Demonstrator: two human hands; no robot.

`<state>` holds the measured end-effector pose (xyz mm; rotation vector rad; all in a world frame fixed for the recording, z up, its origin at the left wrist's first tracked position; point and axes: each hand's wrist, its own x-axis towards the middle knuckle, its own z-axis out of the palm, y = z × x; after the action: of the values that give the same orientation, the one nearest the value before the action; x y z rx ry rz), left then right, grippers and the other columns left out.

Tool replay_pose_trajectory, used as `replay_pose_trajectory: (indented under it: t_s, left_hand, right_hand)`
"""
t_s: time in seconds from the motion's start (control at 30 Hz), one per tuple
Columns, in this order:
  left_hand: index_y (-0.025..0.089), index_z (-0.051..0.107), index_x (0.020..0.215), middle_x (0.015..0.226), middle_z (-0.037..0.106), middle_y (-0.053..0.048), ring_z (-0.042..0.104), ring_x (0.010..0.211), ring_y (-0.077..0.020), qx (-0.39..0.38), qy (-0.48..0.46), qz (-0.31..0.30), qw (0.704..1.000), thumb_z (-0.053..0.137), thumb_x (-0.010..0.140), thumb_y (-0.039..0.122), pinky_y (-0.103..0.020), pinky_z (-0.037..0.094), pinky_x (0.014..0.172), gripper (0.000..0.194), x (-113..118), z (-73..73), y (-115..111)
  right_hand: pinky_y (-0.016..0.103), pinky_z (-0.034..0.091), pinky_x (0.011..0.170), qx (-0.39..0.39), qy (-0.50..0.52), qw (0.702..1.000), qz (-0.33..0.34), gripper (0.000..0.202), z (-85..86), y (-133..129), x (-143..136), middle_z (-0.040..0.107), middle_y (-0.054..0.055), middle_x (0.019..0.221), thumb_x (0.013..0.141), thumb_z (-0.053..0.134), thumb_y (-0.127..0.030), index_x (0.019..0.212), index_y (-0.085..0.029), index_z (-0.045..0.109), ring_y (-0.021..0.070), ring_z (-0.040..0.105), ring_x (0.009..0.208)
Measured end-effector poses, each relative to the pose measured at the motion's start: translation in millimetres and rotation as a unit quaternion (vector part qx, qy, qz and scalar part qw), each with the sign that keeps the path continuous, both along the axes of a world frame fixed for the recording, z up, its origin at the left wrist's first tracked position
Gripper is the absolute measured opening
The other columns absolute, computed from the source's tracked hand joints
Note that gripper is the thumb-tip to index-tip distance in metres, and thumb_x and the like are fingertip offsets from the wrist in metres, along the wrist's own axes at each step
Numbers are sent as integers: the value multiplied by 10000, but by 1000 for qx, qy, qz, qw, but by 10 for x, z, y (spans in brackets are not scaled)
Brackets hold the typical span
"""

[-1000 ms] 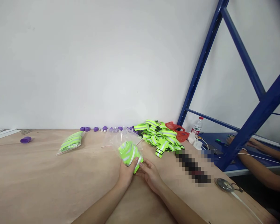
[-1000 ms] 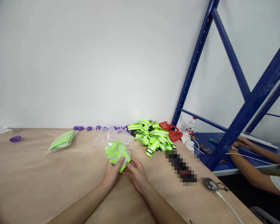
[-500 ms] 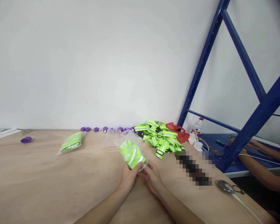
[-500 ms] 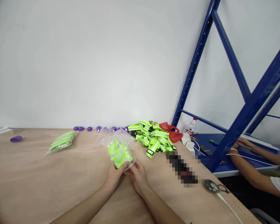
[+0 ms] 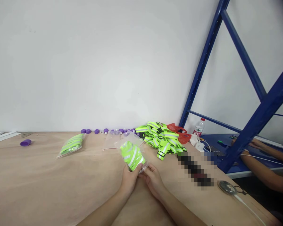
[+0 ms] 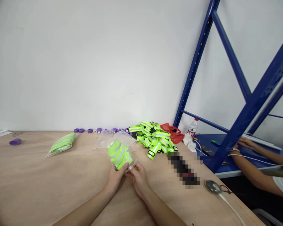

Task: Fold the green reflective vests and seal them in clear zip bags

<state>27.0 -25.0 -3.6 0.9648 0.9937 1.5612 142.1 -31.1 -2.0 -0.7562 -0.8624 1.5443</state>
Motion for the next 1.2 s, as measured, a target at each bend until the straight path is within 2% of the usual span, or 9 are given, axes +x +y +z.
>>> replay_pose_trajectory:
  t_s: [0.17, 0.47, 0.57, 0.67, 0.77, 0.83, 0.9, 1.0, 1.2]
  left_hand:
    - [129, 747, 946, 969, 786, -138, 735, 926, -325, -12, 4, -5, 1000, 874, 597, 457, -406, 574, 842, 495, 10, -28, 5]
    - [129, 768, 882, 933, 787, -142, 734, 906, -333, 0, 8, -29, 1000, 851, 605, 517, -421, 568, 843, 484, -5, -17, 26]
    - [126, 760, 883, 923, 786, -140, 731, 895, -330, -17, 3, -21, 1000, 858, 580, 525, -415, 561, 837, 511, -26, -10, 40]
    - [123, 748, 877, 908, 785, -133, 726, 882, -327, -27, 10, -15, 999, 853, 574, 535, -399, 556, 812, 522, -49, 8, 40]
    - [127, 741, 858, 912, 786, -128, 720, 906, -331, -25, 32, -2, 999, 842, 584, 536, -398, 546, 837, 503, -68, 20, 35]
    - [131, 738, 858, 924, 788, -126, 718, 921, -334, -24, 39, 6, 999, 839, 583, 536, -404, 541, 858, 500, -71, 11, 36]
    - [134, 739, 860, 927, 789, -126, 719, 918, -337, -23, 40, 0, 999, 838, 583, 537, -411, 545, 856, 500, -61, -14, 40]
    - [135, 741, 872, 925, 790, -124, 725, 895, -332, -14, 39, -13, 999, 834, 595, 528, -411, 554, 833, 490, -36, -69, 50]
    - [129, 750, 863, 919, 792, -130, 727, 881, -327, -2, 43, -33, 999, 830, 596, 493, -408, 556, 826, 458, -28, -112, 64]
  right_hand:
    - [381, 520, 869, 19, 14, 999, 28, 272, 20, -31, -12, 773, 70, 901, 635, 884, -321, 860, -209, 779, 248, 699, 884]
    - [364, 504, 878, 25, 19, 997, 64, 333, 29, -24, 11, 774, 72, 926, 600, 887, -273, 910, -201, 789, 246, 685, 901]
    - [360, 526, 803, 19, -29, 998, 52, 371, 34, 10, 48, 769, 77, 897, 626, 898, -379, 921, -187, 783, 236, 692, 833]
    - [324, 519, 665, 2, -106, 994, 9, 451, 14, 79, 108, 738, 80, 713, 692, 812, -589, 765, -146, 768, 206, 670, 657]
    - [277, 420, 498, 4, -189, 980, -64, 632, -15, 172, 201, 586, 45, 436, 737, 672, -738, 509, -150, 651, 152, 531, 430]
    - [257, 366, 462, 33, -216, 970, -110, 632, -22, 228, 270, 510, 6, 388, 732, 669, -745, 480, -170, 596, 125, 461, 403]
    - [242, 362, 461, 57, -216, 967, -125, 559, -15, 267, 325, 511, -27, 439, 685, 734, -714, 568, -179, 616, 116, 455, 434]
    - [240, 405, 479, 58, -209, 972, -89, 524, 5, 280, 362, 588, -26, 583, 604, 809, -675, 721, -183, 672, 124, 503, 500]
    - [239, 433, 535, 64, -190, 980, -22, 458, -5, 242, 351, 590, -21, 631, 642, 822, -602, 672, -183, 641, 125, 515, 574]
